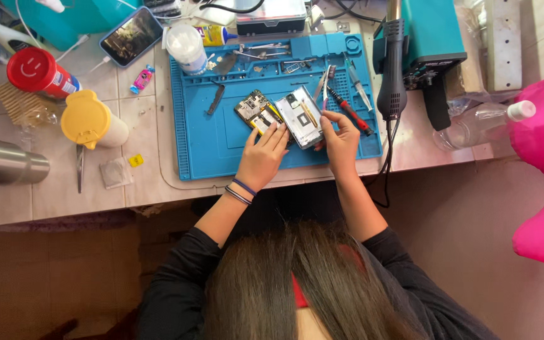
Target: The person uses a screwdriver and small tools to disassemble and work on the internal parts of a mobile phone. They manipulate the phone frame, battery, and circuit boards on a blue repair mat, using a screwdriver to remove or install small internal screws.
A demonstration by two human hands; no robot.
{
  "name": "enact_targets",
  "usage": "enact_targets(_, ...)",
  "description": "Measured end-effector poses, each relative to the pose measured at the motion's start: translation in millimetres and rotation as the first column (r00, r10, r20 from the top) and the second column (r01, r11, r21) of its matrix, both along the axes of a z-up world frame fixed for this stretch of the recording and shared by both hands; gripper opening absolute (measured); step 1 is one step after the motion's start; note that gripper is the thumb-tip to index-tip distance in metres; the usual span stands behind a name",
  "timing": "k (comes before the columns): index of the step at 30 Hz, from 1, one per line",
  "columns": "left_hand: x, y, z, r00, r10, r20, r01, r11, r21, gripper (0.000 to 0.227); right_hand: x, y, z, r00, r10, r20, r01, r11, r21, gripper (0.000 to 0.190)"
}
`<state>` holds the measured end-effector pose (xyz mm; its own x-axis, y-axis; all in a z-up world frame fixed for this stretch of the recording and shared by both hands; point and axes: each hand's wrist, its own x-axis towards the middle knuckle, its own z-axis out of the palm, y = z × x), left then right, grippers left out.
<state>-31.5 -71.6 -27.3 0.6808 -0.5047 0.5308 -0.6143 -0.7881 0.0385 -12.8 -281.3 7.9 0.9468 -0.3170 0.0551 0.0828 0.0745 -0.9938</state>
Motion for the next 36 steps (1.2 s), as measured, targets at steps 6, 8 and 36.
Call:
enact_targets(6, -2.4, 21.1, -4.2, 0.999, 0.011, 0.037, -0.012, 0.999, 0.031, 0.043, -7.6, -2.3, 18.4, 0.995, -0.066, 0.079, 0.066, 0.998, 0.004, 0.009)
enact_targets(8, -6.8, 32.4, -3.1, 1.000, 0.012, -0.010, -0.012, 0.999, 0.046, 0.048, -8.7, -0.9, 15.3, 0.987, -0.084, 0.136, 0.096, 0.992, -0.082, 0.009)
enact_targets(36, -23.2, 66.3, 12.1, 0.888, 0.126, -0.442, -0.270, 0.921, -0.281, 0.086, -43.3, 91.6, -17.9, 0.870, 0.438, 0.225, -0.039, 0.518, -0.855, 0.066)
